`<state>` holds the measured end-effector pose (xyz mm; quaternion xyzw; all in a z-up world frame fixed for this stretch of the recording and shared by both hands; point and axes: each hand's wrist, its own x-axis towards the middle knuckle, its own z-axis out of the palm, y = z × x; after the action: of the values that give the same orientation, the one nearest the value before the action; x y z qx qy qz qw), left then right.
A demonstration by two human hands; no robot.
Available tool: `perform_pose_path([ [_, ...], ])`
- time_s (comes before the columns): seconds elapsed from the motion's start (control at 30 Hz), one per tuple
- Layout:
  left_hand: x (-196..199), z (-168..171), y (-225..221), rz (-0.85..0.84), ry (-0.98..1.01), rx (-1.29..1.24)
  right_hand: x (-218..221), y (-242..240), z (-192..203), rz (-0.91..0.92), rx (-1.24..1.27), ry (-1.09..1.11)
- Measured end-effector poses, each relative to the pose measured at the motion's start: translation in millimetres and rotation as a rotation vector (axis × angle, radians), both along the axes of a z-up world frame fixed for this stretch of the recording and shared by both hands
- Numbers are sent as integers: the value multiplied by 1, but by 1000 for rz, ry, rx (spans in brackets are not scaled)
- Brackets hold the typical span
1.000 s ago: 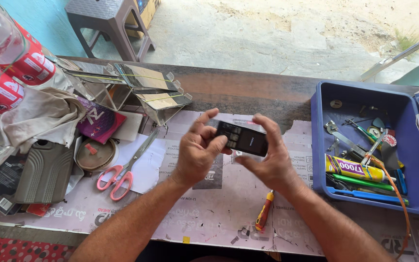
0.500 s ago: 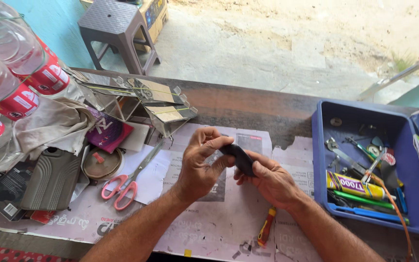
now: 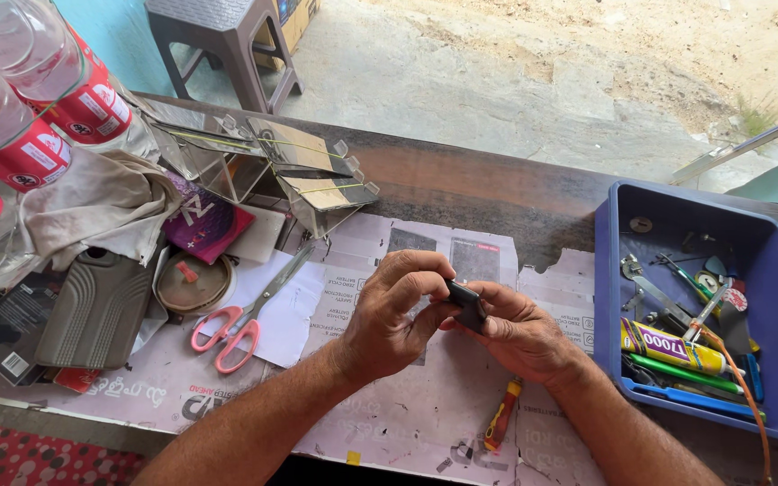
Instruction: The person handles a mobile phone, removes the battery and a small internal component, uses a screwdriver on the device, and then reattaches the battery and back cover.
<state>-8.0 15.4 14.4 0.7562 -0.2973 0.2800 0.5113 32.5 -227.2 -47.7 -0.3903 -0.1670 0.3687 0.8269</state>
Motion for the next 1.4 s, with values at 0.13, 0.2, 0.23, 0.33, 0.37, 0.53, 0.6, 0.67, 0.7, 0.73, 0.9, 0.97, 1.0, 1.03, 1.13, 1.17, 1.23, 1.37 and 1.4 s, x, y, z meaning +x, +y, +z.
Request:
perform_pose_path([
  [0.13, 0, 1, 0, -2, 23, 16, 0, 0, 1, 0, -5, -6],
  [0.2, 1, 1, 0, -3, 29, 25, 1, 1, 2, 5, -6, -11],
  [0.23, 2, 0, 0, -4, 33, 31, 1, 1, 2, 7, -6, -12],
  [0.33, 3, -2, 0, 5, 19, 67, -2, 3, 2, -5, 14, 2],
  [0.37, 4, -4, -1, 18, 25, 67, -3, 4, 2, -10, 25, 8],
  [0.53, 12, -11, -4, -37, 198, -28, -6, 10, 2, -63, -44, 12],
  [0.6, 15, -15, -3, -20, 249, -49, -7, 14, 1, -94, -47, 40],
  [0.67, 18, -18, -2, -34, 308, -84, -8, 18, 1, -115, -37, 63],
  [0.7, 19, -19, -1, -54, 340, -108, -8, 20, 1, -129, -42, 71],
  [0.73, 21, -20, -1, -75, 372, -132, -8, 21, 2, -143, -47, 78],
  [0.9, 27, -24, -1, -122, 517, -238, -10, 24, 2, -194, -83, 98],
  [0.97, 29, -26, 0, -135, 545, -260, -11, 26, 1, -230, -122, 104],
  [1.0, 30, -27, 0, -123, 551, -246, -12, 27, 1, -236, -109, 56],
  [1.03, 31, -28, 0, -113, 558, -232, -13, 29, 0, -244, -97, 8],
  [1.13, 35, -31, 2, -159, 575, -263, -17, 33, 3, -284, -138, -27],
  [1.17, 36, -32, 2, -189, 568, -285, -18, 34, 6, -301, -164, -21],
  [1.23, 38, -34, 3, -251, 555, -329, -18, 36, 13, -306, -202, 15],
  [1.37, 41, -38, 1, -248, 634, -345, -17, 39, 31, -332, -239, 157],
  [1.4, 40, -39, 0, -216, 579, -293, -16, 40, 33, -334, -229, 173],
])
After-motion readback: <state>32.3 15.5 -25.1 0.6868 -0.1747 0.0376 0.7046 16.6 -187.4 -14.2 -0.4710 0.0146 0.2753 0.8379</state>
